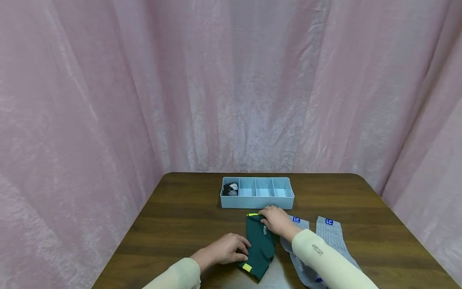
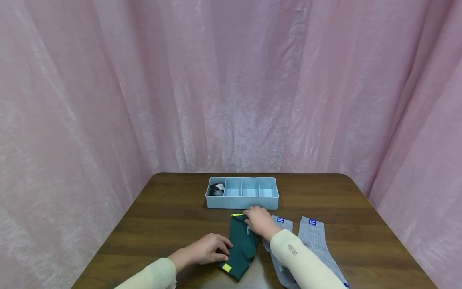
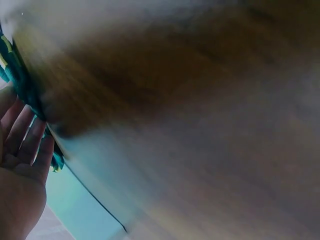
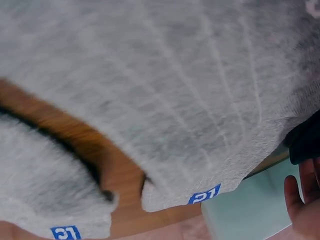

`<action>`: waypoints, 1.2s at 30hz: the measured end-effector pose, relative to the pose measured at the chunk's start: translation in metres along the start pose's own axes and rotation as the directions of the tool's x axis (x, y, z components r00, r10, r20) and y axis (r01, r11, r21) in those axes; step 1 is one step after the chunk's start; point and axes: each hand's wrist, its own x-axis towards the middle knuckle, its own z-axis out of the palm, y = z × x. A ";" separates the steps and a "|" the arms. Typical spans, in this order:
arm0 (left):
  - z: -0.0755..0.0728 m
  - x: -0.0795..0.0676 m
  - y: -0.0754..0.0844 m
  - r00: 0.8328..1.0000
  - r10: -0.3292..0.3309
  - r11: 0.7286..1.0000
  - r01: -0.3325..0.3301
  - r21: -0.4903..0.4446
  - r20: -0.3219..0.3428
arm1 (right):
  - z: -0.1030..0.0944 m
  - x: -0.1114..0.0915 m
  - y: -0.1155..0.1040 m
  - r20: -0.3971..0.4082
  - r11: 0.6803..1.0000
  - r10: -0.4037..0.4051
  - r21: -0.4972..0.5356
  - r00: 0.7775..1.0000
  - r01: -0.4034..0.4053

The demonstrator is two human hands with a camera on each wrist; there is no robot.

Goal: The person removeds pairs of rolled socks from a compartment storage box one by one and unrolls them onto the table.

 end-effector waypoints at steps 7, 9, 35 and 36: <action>0.001 0.000 0.004 1.000 0.021 1.000 -0.021 0.006 -0.008 | 0.005 0.005 0.002 -0.118 0.986 0.164 0.029 0.979 -0.162; 0.002 0.000 0.003 1.000 0.023 1.000 -0.023 0.000 -0.006 | 0.007 0.004 0.003 -0.179 0.994 0.109 -0.009 0.978 -0.112; 0.002 -0.002 -0.001 0.999 0.051 0.999 -0.051 0.006 -0.017 | 0.007 -0.008 0.008 0.009 0.931 -0.342 -0.132 0.940 0.340; 0.002 -0.002 -0.001 0.999 0.047 0.999 -0.047 0.004 -0.012 | 0.007 -0.008 0.008 0.035 0.939 -0.314 -0.136 0.949 0.316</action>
